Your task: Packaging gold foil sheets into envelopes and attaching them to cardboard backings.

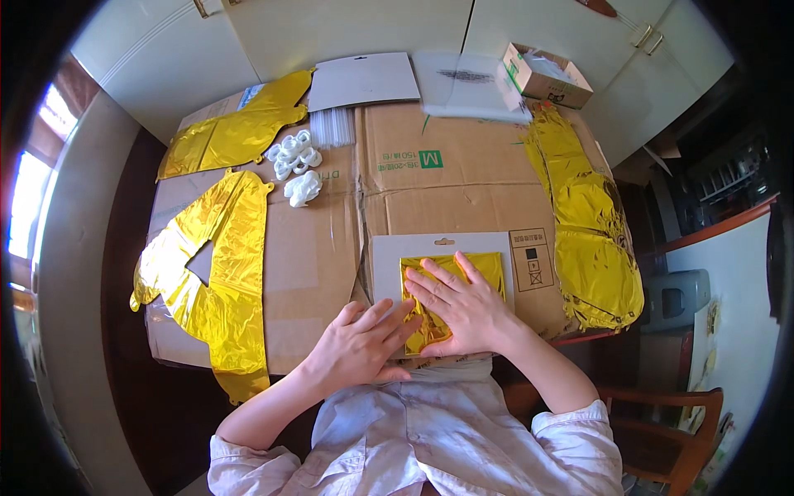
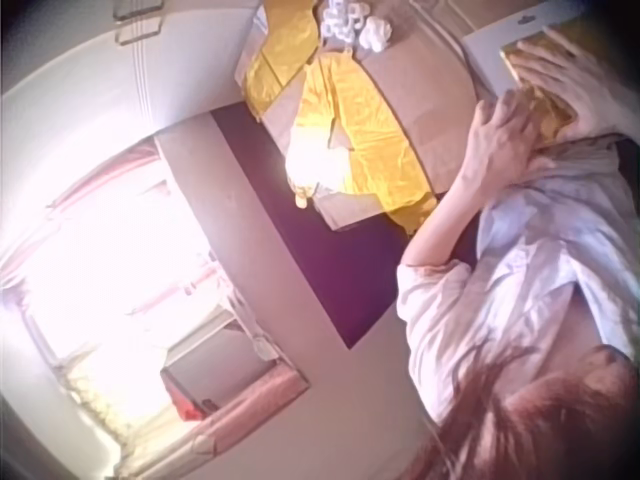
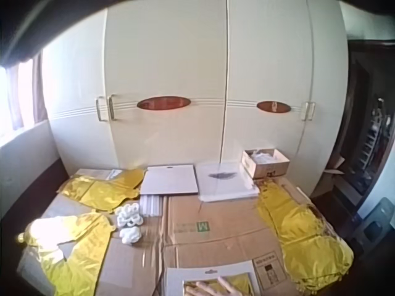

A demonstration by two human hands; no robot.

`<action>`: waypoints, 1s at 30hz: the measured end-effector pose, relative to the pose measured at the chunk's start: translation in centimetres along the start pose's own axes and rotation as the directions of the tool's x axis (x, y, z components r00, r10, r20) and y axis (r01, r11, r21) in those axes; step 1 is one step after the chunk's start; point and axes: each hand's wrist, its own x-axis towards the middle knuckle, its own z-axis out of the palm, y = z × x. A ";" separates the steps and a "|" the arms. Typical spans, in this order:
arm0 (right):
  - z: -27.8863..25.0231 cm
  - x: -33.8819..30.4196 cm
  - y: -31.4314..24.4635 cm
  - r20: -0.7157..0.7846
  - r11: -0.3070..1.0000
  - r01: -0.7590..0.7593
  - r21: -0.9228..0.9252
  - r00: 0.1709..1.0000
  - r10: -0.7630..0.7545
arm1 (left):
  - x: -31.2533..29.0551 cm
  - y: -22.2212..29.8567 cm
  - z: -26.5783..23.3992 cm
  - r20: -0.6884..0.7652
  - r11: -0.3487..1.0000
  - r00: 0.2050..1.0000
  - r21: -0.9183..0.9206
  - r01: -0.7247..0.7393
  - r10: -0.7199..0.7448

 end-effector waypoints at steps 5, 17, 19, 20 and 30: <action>0.2 -0.1 0.1 -0.006 1.000 -0.008 -0.016 1.000 0.008 | 0.8 0.2 0.4 -0.046 0.995 0.996 0.062 0.076 -0.073; -0.1 0.0 -0.1 0.055 0.996 -0.022 -0.085 0.998 0.027 | 3.3 -1.4 0.4 -0.056 0.983 0.992 0.140 0.122 -0.115; -0.1 0.0 -0.1 0.062 0.995 -0.020 -0.095 0.998 0.026 | 3.5 -1.5 0.3 -0.051 0.980 0.991 0.154 0.127 -0.121; -0.1 0.0 -0.1 0.067 0.995 -0.021 -0.100 0.997 0.028 | 3.6 -1.5 0.3 -0.048 0.979 0.991 0.159 0.129 -0.123; 0.0 -1.9 0.7 -0.026 0.980 -0.139 -0.145 0.990 0.136 | 3.7 -1.3 0.2 0.015 0.977 0.989 0.160 0.141 -0.145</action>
